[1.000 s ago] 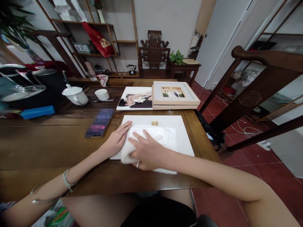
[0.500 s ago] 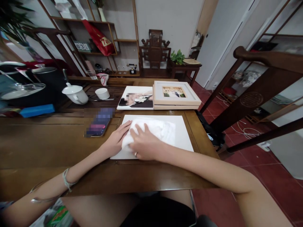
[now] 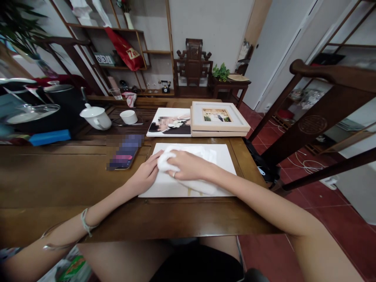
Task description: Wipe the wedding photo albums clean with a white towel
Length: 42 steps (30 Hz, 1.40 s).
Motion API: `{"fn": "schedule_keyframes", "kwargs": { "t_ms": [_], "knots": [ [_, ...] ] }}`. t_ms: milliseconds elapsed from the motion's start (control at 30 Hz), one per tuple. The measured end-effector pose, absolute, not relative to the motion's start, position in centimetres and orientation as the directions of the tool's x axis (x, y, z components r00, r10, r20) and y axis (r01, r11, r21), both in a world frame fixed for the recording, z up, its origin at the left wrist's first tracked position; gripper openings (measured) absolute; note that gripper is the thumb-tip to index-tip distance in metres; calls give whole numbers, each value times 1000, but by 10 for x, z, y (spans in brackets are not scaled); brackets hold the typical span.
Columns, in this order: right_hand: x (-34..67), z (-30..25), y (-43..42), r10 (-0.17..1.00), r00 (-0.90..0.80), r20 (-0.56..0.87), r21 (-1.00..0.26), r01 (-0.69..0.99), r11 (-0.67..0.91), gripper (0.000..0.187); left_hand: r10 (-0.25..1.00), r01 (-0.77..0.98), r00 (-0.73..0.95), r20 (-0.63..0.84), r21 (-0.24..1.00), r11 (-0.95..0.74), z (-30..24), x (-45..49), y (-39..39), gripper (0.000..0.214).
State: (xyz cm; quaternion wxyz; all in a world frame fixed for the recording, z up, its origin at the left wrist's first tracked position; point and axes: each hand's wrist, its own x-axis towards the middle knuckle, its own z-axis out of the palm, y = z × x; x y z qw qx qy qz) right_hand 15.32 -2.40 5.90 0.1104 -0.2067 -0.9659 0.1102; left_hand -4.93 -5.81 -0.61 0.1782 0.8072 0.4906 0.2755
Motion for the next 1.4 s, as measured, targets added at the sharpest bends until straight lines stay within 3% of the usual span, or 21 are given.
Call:
{"fn": "schedule_keyframes", "kwargs": {
  "t_ms": [167,300,633,1133,1233,1400],
  "knots": [
    [142,64,18,624,-760,182,-425,511,747,29,905,717,346,246,553,-424,-4,-47,-59,49],
    [123,62,37,631,-757,172,-517,476,712,29,909,724,343,237,550,-417,-5,-48,-58,49],
    [131,66,38,573,-817,67,-349,518,781,31,910,728,339,238,547,-414,-5,-47,-58,49],
    [256,74,16,759,-647,-72,-282,743,607,35,920,738,330,211,551,-391,-4,-48,-60,49],
    [269,69,11,763,-644,-54,-267,745,611,34,919,741,331,214,544,-394,-4,-48,-60,49],
    [266,54,5,686,-720,105,-254,648,718,24,913,732,336,231,546,-407,-6,-49,-60,48]
  ]
}}
